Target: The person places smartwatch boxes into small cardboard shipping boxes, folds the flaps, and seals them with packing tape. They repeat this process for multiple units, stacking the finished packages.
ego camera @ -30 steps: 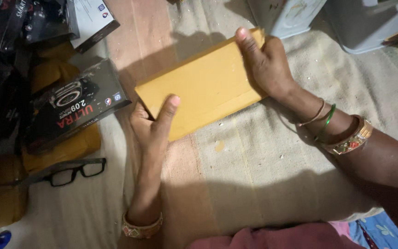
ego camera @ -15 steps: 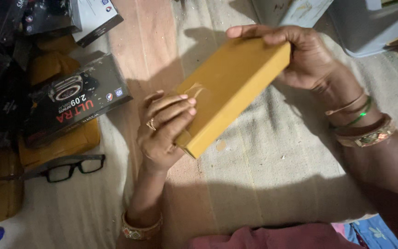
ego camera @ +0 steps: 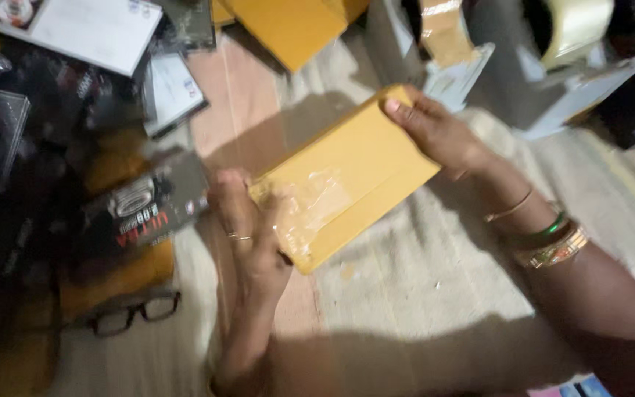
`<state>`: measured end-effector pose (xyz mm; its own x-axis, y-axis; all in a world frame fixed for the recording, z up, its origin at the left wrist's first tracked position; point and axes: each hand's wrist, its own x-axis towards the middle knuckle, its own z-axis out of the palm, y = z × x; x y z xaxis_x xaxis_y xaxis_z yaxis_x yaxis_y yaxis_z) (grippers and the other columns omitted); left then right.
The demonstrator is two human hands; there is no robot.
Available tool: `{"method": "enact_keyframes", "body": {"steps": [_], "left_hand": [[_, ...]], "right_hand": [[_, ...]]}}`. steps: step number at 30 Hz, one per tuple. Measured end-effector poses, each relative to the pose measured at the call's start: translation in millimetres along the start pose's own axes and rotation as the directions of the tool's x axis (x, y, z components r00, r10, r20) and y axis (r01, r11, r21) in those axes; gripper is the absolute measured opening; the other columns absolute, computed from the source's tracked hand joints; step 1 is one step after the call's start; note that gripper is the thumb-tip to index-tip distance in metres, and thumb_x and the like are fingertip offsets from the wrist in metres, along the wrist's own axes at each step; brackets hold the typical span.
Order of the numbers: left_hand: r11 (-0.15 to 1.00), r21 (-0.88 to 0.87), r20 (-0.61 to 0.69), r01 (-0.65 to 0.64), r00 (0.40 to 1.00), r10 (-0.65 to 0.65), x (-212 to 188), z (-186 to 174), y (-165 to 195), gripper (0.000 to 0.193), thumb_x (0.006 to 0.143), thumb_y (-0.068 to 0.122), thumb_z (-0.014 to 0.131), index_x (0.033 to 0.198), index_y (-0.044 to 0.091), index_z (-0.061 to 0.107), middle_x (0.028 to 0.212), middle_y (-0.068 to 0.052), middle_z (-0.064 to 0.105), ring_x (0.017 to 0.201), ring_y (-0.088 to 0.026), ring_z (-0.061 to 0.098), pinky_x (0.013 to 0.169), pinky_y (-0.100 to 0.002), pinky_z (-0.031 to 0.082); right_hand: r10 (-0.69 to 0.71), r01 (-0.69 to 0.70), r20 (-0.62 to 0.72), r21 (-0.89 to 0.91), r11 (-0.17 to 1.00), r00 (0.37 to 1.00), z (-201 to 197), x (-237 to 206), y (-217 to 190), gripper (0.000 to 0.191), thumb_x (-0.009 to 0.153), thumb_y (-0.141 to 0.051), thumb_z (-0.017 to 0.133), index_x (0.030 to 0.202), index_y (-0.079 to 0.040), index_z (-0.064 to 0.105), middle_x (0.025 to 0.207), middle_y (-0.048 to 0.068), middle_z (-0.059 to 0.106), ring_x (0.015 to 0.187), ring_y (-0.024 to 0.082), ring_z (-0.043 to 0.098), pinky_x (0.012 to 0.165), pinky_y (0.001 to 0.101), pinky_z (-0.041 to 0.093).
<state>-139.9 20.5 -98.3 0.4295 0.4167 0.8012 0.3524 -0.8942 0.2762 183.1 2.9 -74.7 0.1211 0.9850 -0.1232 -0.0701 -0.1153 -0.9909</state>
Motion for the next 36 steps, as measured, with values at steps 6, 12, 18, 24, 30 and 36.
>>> {"method": "enact_keyframes", "body": {"steps": [6, 12, 18, 24, 30, 36], "left_hand": [[0.031, -0.95, 0.218, 0.31, 0.732, -0.645, -7, 13, -7, 0.073, 0.102, 0.03, 0.058, 0.163, 0.013, 0.021, 0.153, -0.029, 0.041, 0.138, -0.03, 0.049, 0.114, -0.042, 0.043], [0.332, -0.458, 0.172, 0.825, 0.448, -0.877, -13, 23, -13, 0.049, 0.107, 0.039, 0.048, 0.131, -0.002, 0.06, 0.117, -0.013, 0.068, 0.104, -0.023, 0.065, 0.09, -0.038, 0.053], [0.657, -0.182, 0.076, 0.732, 0.677, -0.732, -3, 25, -4, 0.045, 0.107, 0.035, 0.051, 0.123, -0.006, 0.061, 0.108, -0.023, 0.067, 0.098, -0.032, 0.065, 0.087, -0.042, 0.05], [0.634, -0.178, 0.084, 0.753, 0.653, -0.753, 43, 51, -19, 0.049, 0.106, 0.04, 0.051, 0.119, -0.006, 0.06, 0.101, -0.029, 0.072, 0.094, -0.041, 0.072, 0.081, -0.047, 0.055], [0.562, -0.053, 0.1, 0.826, 0.564, -0.82, 43, 71, -27, 0.049, 0.107, 0.043, 0.044, 0.112, -0.001, 0.065, 0.094, -0.028, 0.072, 0.091, -0.044, 0.071, 0.075, -0.051, 0.053], [0.61, -0.105, 0.045, 0.786, 0.616, -0.786, 31, 71, -34, 0.047, 0.108, 0.041, 0.046, 0.114, -0.001, 0.064, 0.093, -0.027, 0.071, 0.087, -0.045, 0.07, 0.074, -0.049, 0.053]], "right_hand": [[-0.23, 0.224, -0.153, -0.055, 0.973, 0.961, 25, 5, 12, 0.04, 0.103, -0.04, 0.059, 0.121, -0.005, 0.058, 0.103, 0.0, 0.066, 0.093, 0.008, 0.06, 0.079, 0.0264, 0.054], [-0.219, 0.219, -0.023, -0.019, 0.976, 0.975, 52, -11, 19, 0.034, 0.106, -0.038, 0.056, 0.11, -0.005, 0.049, 0.099, 0.002, 0.058, 0.092, 0.007, 0.053, 0.076, 0.0265, 0.051], [-0.143, 0.055, -0.268, -0.309, 0.95, 0.953, 54, -16, 9, 0.049, 0.103, -0.05, 0.051, 0.099, -0.003, 0.06, 0.082, 0.004, 0.062, 0.077, 0.011, 0.057, 0.067, 0.0313, 0.05], [-0.21, 0.011, -0.457, -0.4, 0.917, 0.865, 39, 0, 7, 0.067, 0.1, -0.061, 0.046, 0.098, 0.002, 0.068, 0.074, 0.012, 0.068, 0.072, 0.018, 0.064, 0.066, 0.0398, 0.052], [-0.349, 0.08, -0.451, -0.514, 0.854, 0.822, 22, 12, 21, 0.068, 0.102, -0.062, 0.047, 0.105, 0.003, 0.067, 0.082, 0.015, 0.072, 0.08, 0.02, 0.069, 0.072, 0.0406, 0.054], [-0.308, 0.051, -0.424, -0.518, 0.854, 0.852, 25, 14, 28, 0.067, 0.104, -0.059, 0.045, 0.101, 0.004, 0.066, 0.076, 0.014, 0.068, 0.075, 0.018, 0.063, 0.068, 0.0405, 0.052]]}}
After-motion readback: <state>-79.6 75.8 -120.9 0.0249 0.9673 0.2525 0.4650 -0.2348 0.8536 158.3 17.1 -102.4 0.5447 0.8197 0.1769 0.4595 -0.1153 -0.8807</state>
